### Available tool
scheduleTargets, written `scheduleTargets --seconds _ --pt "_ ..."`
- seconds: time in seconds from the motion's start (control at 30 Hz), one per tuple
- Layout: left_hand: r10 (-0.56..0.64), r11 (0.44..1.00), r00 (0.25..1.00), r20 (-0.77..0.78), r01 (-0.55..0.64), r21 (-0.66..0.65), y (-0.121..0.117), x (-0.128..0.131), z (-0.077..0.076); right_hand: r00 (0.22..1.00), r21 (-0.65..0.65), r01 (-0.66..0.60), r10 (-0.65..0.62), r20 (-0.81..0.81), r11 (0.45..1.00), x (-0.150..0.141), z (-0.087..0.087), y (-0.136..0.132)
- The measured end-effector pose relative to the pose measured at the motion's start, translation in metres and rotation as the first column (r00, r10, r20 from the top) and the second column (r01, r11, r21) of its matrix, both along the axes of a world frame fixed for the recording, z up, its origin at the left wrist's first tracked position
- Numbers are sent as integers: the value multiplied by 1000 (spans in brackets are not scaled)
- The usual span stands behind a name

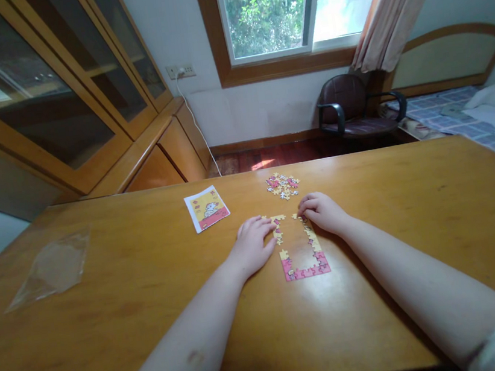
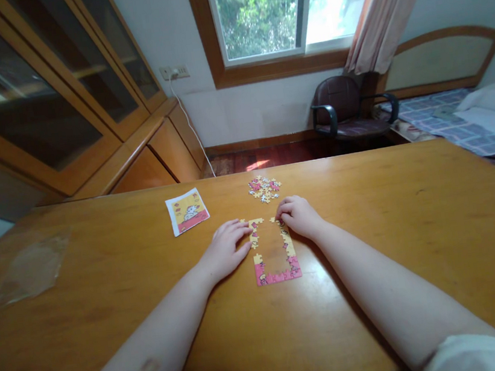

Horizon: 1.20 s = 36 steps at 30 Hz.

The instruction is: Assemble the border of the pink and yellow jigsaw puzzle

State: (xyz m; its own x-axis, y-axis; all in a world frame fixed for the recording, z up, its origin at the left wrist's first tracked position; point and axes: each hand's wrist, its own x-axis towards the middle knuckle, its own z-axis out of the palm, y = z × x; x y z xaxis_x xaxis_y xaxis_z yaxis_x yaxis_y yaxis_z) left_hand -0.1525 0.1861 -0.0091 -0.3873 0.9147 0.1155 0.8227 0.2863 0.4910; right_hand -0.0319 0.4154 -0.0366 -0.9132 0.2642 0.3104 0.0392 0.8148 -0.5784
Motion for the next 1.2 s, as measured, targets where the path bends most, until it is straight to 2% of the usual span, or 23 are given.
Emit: scheduleTargets --seconds 0.37,1.2 --pt "-68 994 995 -66 62 -94 1 2 1 1000 65 -17 18 -14 998 1 1 -4" --pt "-87 991 994 -63 80 -112 -1 1 1 1000 122 -22 20 16 992 -1 0 -6"
